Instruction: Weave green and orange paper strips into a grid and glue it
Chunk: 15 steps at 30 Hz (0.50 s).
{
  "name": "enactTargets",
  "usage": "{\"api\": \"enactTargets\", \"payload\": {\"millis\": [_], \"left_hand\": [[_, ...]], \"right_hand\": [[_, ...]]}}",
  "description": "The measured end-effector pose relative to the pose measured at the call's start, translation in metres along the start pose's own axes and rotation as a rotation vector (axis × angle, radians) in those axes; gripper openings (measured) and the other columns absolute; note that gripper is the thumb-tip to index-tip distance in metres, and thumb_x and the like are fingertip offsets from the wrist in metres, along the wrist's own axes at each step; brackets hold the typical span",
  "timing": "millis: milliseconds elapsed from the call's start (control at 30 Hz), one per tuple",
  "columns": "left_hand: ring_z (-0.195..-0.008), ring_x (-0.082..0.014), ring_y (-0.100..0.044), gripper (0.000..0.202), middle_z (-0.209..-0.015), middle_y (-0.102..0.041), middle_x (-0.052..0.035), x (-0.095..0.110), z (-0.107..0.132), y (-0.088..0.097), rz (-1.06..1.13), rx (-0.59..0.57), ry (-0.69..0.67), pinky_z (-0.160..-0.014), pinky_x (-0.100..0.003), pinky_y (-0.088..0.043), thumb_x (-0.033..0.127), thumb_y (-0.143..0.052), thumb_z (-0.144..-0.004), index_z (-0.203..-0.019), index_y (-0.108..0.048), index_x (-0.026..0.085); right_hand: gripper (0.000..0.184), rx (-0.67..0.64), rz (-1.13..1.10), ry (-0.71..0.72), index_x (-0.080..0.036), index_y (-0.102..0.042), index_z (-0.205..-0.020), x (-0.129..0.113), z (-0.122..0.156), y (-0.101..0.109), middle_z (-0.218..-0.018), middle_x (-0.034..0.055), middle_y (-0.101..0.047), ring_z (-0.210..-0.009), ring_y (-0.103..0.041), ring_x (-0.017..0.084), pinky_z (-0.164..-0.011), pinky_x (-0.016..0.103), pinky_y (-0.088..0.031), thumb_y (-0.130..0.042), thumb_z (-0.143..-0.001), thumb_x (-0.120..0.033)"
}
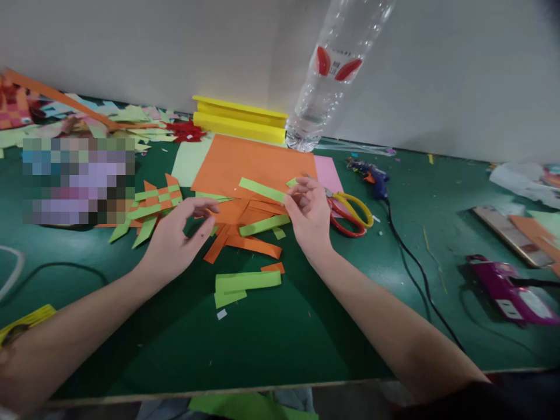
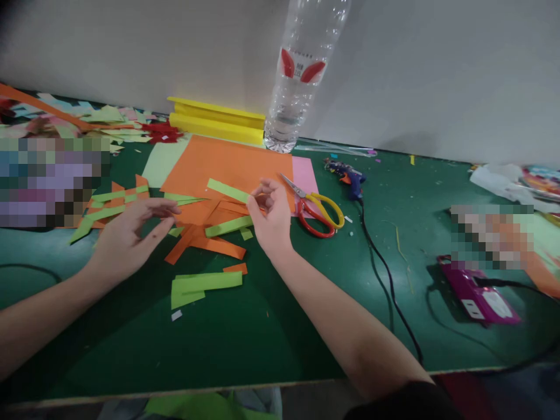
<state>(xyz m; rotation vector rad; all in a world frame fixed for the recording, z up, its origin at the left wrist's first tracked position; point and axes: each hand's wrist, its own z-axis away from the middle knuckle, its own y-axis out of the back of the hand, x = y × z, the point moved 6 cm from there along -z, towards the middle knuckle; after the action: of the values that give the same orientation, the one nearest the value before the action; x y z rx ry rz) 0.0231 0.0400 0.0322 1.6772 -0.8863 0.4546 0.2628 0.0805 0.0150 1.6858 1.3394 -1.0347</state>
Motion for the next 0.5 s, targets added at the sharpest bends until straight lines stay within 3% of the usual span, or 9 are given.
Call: {"api": "enactTargets", "payload": {"millis": [200,333,500], "left_hand": [[-0.102,-0.0223,-0.064,0.019,-0.107,-0.068,-0.0078,0.017,0.009,-0.012,-0.115,-0.129,-0.326,-0.09,-0.036,-0.051,0.027,-0.048,-0.095,-0.107,-0.061,0.019],[-0.107,-0.0222,-0.062,0.02,-0.114,-0.068,-0.0073,0.026,0.015,-0.023,-0.167,-0.245,-0.516,-0.095,-0.038,-0.047,0.026,-0.049,-0.096,-0.113,-0.059,0.02],[-0.124,-0.023,-0.054,0.035,-0.132,-0.061,-0.0088,0.034,0.026,-0.034,-0.201,-0.373,-0.689,-0.111,-0.042,-0.034,0.035,-0.053,-0.096,-0.128,-0.051,0.021]], "right_hand": [[0.024,-0.001,0.26,0.128,-0.025,-0.05,-0.11,-0.009,0.001,0.002,-0.102,0.0045,-0.06,-0.083,-0.059,0.016,-0.081,0.038,-0.05,-0.054,-0.086,-0.021],[0.028,-0.129,0.562,0.288,-0.024,-0.055,-0.102,-0.025,0.008,-0.009,-0.094,0.0033,-0.067,-0.088,-0.058,0.021,-0.089,0.044,-0.042,-0.048,-0.079,-0.01],[0.027,-0.337,0.666,0.446,-0.024,-0.058,-0.091,-0.031,0.021,-0.027,-0.083,-0.0015,-0.071,-0.092,-0.061,0.021,-0.1,0.046,-0.032,-0.049,-0.074,-0.005]]}}
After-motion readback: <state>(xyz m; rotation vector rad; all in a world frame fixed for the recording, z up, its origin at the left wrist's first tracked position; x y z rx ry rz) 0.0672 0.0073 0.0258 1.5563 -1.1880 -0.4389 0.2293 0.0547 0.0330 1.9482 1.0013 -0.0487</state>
